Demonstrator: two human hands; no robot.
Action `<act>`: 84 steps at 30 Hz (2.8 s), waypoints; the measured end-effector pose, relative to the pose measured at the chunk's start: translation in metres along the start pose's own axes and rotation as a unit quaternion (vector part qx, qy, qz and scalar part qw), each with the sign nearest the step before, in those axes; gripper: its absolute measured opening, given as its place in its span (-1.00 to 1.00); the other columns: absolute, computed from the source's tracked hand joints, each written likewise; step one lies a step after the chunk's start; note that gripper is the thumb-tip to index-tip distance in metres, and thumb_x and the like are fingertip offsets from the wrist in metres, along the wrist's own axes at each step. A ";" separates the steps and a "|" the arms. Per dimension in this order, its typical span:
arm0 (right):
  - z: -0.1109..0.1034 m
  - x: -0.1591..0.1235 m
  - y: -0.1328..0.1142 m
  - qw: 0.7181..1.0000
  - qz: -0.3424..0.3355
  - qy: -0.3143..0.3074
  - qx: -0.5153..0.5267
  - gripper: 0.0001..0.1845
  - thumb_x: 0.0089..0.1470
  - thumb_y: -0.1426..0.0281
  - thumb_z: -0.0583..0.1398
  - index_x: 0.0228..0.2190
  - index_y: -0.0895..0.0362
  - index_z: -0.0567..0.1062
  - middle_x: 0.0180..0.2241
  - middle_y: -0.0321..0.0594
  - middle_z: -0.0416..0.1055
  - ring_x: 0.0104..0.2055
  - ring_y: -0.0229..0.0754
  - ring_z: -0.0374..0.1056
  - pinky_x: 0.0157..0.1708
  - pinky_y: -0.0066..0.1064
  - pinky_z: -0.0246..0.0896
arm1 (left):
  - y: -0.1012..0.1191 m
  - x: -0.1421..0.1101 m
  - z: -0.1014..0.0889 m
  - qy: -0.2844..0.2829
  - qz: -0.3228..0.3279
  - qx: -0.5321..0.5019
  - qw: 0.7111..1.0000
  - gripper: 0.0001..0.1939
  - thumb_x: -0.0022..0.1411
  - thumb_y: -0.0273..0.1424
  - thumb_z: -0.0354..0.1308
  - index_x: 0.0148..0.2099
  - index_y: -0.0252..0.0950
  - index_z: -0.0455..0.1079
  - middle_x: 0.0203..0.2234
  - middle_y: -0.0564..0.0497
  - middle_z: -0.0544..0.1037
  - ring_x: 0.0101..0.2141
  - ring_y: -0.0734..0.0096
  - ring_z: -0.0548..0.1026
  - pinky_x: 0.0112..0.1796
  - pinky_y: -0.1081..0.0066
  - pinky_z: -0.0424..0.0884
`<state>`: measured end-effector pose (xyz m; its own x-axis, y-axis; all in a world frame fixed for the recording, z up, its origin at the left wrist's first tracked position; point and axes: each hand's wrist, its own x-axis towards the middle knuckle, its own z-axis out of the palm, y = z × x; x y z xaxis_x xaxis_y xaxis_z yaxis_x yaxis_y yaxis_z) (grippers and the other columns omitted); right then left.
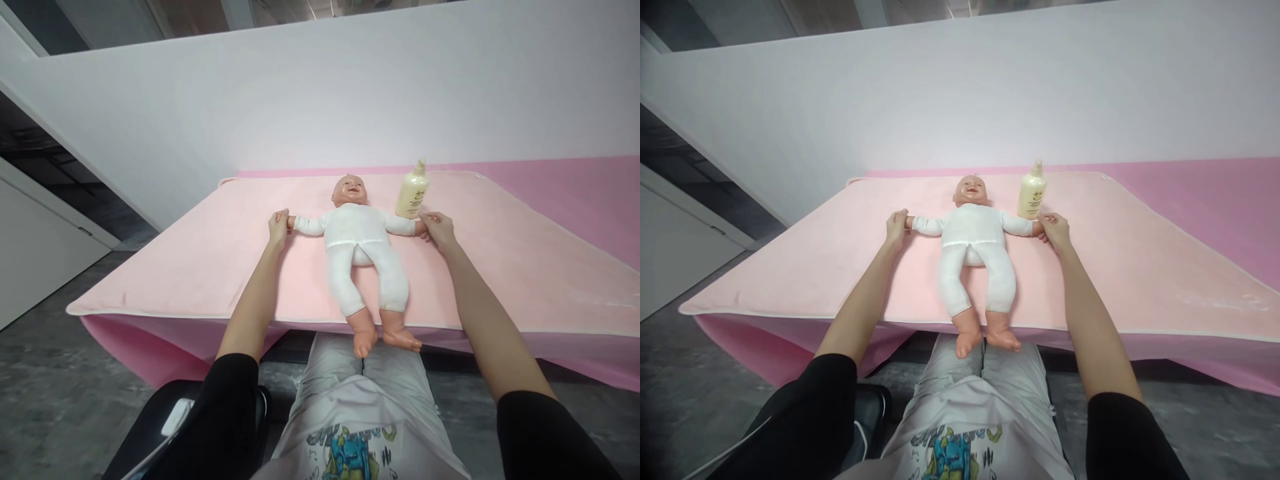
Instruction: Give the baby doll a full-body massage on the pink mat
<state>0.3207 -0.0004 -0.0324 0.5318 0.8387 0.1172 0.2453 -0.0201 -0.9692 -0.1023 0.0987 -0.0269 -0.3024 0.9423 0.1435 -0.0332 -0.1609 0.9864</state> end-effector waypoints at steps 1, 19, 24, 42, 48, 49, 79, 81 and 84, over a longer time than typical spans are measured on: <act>0.000 0.000 0.000 1.000 0.008 0.002 -0.004 -0.76 0.03 0.23 0.22 -0.40 0.16 0.41 -0.78 -0.36 0.25 -0.76 -0.28 0.20 -0.79 -0.53 0.07 | 0.000 0.001 0.000 0.012 -0.013 -0.010 1.000 -0.66 0.21 -0.11 0.08 -0.24 -0.33 0.36 -0.50 0.04 0.37 -0.61 0.56 0.31 -0.62 0.53 0.24; 0.000 -0.002 -0.003 1.000 0.010 -0.003 -0.008 -0.73 -0.08 0.29 0.31 -0.33 0.18 0.45 -0.67 -0.33 0.34 -0.72 -0.26 0.27 -0.80 -0.52 0.11 | -0.001 -0.002 -0.001 -0.013 0.026 0.008 1.000 -0.55 -0.09 -0.22 0.33 -0.17 -0.33 0.37 -0.43 0.06 0.40 -0.53 0.56 0.38 -0.62 0.57 0.24; -0.002 -0.002 -0.003 1.000 0.029 0.011 0.002 -0.82 0.09 0.33 0.15 -0.43 0.20 0.43 -0.76 -0.31 0.28 -0.72 -0.19 0.30 -0.75 -0.45 0.21 | 0.000 -0.003 0.000 -0.007 0.024 0.013 1.000 -0.60 -0.07 -0.23 0.32 -0.20 -0.33 0.36 -0.45 0.06 0.40 -0.57 0.58 0.36 -0.64 0.57 0.24; -0.003 -0.002 -0.002 0.999 0.037 0.023 -0.002 -0.80 0.03 0.29 0.22 -0.41 0.19 0.44 -0.72 -0.30 0.30 -0.69 -0.19 0.33 -0.73 -0.44 0.24 | 0.004 -0.005 0.000 -0.004 0.011 0.000 1.000 -0.69 0.02 -0.26 0.29 -0.24 -0.32 0.36 -0.48 0.08 0.39 -0.58 0.59 0.35 -0.64 0.58 0.22; -0.002 -0.001 -0.001 0.999 0.027 0.034 -0.001 -0.83 0.10 0.35 0.13 -0.47 0.17 0.41 -0.69 -0.31 0.32 -0.72 -0.22 0.31 -0.77 -0.46 0.19 | 0.000 -0.002 -0.002 -0.001 0.001 0.014 1.000 -0.75 0.06 -0.26 0.25 -0.29 -0.31 0.34 -0.53 0.08 0.38 -0.63 0.59 0.31 -0.65 0.55 0.21; -0.002 -0.001 -0.001 0.999 0.025 0.035 -0.006 -0.81 0.10 0.33 0.13 -0.48 0.17 0.40 -0.69 -0.32 0.31 -0.72 -0.22 0.31 -0.78 -0.46 0.18 | -0.001 0.000 -0.002 0.003 -0.005 0.017 1.000 -0.75 0.10 -0.24 0.22 -0.32 -0.32 0.33 -0.55 0.09 0.37 -0.65 0.60 0.29 -0.65 0.55 0.20; 0.004 -0.005 -0.005 0.999 -0.005 0.039 -0.014 -0.72 0.02 0.20 0.19 -0.36 0.19 0.48 -0.68 -0.36 0.28 -0.74 -0.34 0.18 -0.80 -0.54 0.03 | -0.008 0.005 -0.004 -0.016 0.024 0.037 0.999 -0.61 0.09 -0.08 0.22 -0.41 -0.29 0.22 -0.62 0.11 0.30 -0.69 0.61 0.24 -0.70 0.53 0.19; 0.004 -0.005 -0.004 0.999 -0.008 0.037 -0.017 -0.67 -0.06 0.19 0.27 -0.33 0.19 0.50 -0.65 -0.35 0.31 -0.74 -0.35 0.18 -0.79 -0.54 0.05 | -0.010 0.006 -0.004 -0.014 0.019 0.038 0.999 -0.59 0.09 -0.06 0.22 -0.41 -0.30 0.21 -0.64 0.12 0.30 -0.71 0.62 0.23 -0.70 0.53 0.19; 0.004 -0.002 -0.002 0.999 -0.002 0.042 -0.034 -0.68 -0.10 0.23 0.29 -0.32 0.19 0.52 -0.63 -0.34 0.32 -0.73 -0.36 0.18 -0.77 -0.53 0.09 | -0.010 0.007 -0.004 -0.011 0.014 0.040 0.999 -0.62 0.13 -0.10 0.19 -0.40 -0.30 0.21 -0.65 0.13 0.29 -0.73 0.63 0.23 -0.71 0.54 0.19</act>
<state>0.3161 -0.0005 -0.0319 0.5964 0.7900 0.1421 0.3012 -0.0562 -0.9519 -0.1080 0.1057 -0.0363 -0.2815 0.9442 0.1711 0.0503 -0.1635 0.9853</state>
